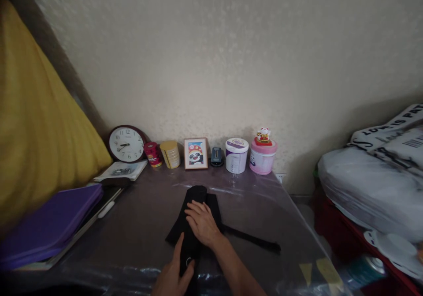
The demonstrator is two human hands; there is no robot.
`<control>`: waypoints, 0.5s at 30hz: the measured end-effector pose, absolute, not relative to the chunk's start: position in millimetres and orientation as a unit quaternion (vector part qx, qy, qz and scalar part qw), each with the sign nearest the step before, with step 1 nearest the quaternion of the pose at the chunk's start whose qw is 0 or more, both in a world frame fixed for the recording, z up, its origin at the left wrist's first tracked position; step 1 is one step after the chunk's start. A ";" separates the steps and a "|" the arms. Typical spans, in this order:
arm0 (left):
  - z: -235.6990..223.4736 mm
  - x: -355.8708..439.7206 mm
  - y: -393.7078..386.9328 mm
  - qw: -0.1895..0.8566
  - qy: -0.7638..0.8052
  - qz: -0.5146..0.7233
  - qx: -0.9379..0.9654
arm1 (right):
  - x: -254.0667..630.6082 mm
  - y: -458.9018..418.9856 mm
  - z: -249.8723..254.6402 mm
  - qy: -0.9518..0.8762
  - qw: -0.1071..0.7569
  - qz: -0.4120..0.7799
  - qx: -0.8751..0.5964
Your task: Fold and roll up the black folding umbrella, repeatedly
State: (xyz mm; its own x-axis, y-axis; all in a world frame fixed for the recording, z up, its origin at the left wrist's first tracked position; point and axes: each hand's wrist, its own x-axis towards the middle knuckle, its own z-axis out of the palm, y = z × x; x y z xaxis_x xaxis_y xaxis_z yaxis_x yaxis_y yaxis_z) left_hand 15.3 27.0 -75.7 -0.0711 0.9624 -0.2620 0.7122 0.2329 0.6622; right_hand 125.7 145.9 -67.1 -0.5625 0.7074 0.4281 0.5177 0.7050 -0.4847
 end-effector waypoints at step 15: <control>-71.8 6.0 26.6 0.412 0.662 0.318 0.540 | 149.1 229.7 -74.3 -0.676 0.362 0.275 -0.580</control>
State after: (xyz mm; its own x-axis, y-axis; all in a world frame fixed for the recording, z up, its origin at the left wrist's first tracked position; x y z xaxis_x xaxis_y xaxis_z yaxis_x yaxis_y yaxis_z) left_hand 6.0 26.6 -71.8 -0.0784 0.9763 -0.2017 0.4528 0.2151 0.8653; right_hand 149.1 229.7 -74.3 -0.0655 0.9832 0.1703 0.5845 0.1761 -0.7921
